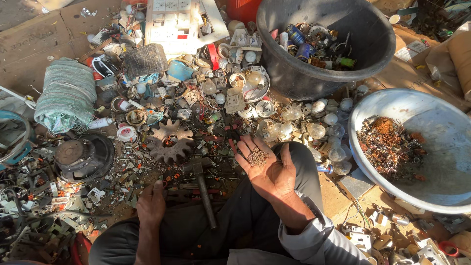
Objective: The person sits on the ground amidst a large pile of electronic waste and scrap materials. Using a hammer, they repeatedly strike a metal gear-like object to break it apart and separate copper wire components. The person then picks up the separated copper pieces and places them into a nearby white basin.
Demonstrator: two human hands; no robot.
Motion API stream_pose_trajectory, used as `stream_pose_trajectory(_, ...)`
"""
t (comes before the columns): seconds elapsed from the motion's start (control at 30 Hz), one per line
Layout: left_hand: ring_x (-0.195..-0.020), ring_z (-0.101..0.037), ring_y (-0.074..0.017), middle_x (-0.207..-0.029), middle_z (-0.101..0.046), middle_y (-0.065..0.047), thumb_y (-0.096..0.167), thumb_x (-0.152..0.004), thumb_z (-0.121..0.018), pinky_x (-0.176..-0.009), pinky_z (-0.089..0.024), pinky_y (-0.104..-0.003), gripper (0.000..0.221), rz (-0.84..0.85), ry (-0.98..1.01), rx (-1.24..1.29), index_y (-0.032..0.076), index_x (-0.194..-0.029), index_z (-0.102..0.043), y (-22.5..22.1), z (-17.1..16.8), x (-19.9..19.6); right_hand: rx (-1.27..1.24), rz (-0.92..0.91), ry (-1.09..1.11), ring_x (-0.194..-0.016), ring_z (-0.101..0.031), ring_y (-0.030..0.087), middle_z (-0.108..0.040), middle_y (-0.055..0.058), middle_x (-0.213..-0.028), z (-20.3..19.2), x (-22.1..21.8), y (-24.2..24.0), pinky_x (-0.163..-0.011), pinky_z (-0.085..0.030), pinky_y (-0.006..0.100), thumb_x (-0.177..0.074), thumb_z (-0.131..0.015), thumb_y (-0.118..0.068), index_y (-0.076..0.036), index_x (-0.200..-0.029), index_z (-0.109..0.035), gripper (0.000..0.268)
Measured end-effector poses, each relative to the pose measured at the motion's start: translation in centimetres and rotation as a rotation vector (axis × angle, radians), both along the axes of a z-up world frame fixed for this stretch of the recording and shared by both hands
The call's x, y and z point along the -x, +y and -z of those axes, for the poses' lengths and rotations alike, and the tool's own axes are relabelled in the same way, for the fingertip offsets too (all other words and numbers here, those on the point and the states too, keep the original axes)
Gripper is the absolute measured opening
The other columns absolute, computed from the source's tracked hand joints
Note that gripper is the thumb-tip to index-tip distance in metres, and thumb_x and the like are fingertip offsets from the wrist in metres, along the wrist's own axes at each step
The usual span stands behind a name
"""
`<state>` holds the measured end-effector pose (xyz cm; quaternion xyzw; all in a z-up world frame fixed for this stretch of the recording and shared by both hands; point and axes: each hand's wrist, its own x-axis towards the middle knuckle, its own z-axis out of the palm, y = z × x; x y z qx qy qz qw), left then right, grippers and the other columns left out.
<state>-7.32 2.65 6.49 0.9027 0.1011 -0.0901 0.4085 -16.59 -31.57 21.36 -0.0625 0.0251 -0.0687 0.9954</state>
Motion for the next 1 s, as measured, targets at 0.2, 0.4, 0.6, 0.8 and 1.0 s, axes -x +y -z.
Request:
stream_pose_trajectory(0.2, -0.076, -0.067, -0.0337, -0.082, -0.071, -0.020, 0.054, -0.101, -0.054, -0.071, -0.051, -0.050, 0.055, 0.014, -0.012, 0.039, 0.003, -0.109, -0.074, -0.32, 0.54, -0.79, 0.002, 0.045, 0.059, -0.142, -0.047, 0.039, -0.051, 0.023, -0.150, 0.05, -0.44, -0.22, -0.123, -0.030, 0.059, -0.104, -0.042, -0.064, 0.003, -0.144, -0.049, 0.079)
stream_pose_trajectory(0.4, -0.072, -0.066, -0.0375, -0.079, -0.068, -0.020, 0.055, -0.103, -0.054, -0.071, -0.051, -0.052, 0.059, 0.023, 0.099, -0.014, 0.000, -0.093, -0.071, -0.58, 0.49, -0.96, 0.015, 0.035, -0.016, -0.144, -0.047, 0.039, -0.052, 0.023, -0.150, 0.14, -0.51, -0.20, -0.126, -0.030, 0.057, -0.097, -0.052, -0.068, 0.003, -0.149, -0.044, 0.088)
stream_pose_trajectory(0.6, -0.075, -0.066, -0.0395, -0.081, -0.068, -0.021, 0.055, -0.102, -0.052, -0.073, -0.050, -0.053, 0.057, 0.039, 0.087, -0.042, 0.002, -0.094, -0.071, -0.72, 0.20, -1.07, 0.039, 0.038, 0.010, -0.146, -0.044, 0.038, -0.049, 0.023, -0.152, 0.07, -0.72, -0.30, -0.126, -0.029, 0.056, -0.093, -0.057, -0.072, 0.003, -0.154, -0.038, 0.098)
stream_pose_trajectory(0.8, -0.073, -0.066, -0.0368, -0.079, -0.066, -0.019, 0.056, -0.104, -0.051, -0.071, -0.051, -0.052, 0.060, 0.066, 0.071, -0.043, 0.001, -0.093, -0.071, -0.71, 0.22, -0.84, 0.080, 0.062, 0.081, -0.149, -0.039, 0.038, -0.043, 0.024, -0.156, 0.42, -0.64, -0.31, -0.126, -0.029, 0.055, -0.090, -0.056, -0.074, 0.002, -0.159, -0.027, 0.106)
stream_pose_trajectory(1.0, -0.071, -0.065, -0.0309, -0.076, -0.065, -0.017, 0.056, -0.104, -0.049, -0.068, -0.052, -0.052, 0.059, 0.055, 0.140, -0.019, 0.003, -0.096, -0.073, -0.70, 0.32, -0.93, 0.021, 0.061, 0.109, -0.147, -0.040, 0.039, -0.044, 0.024, -0.154, -0.27, -0.48, -0.41, -0.125, -0.029, 0.056, -0.091, -0.057, -0.073, 0.001, -0.161, -0.025, 0.107)
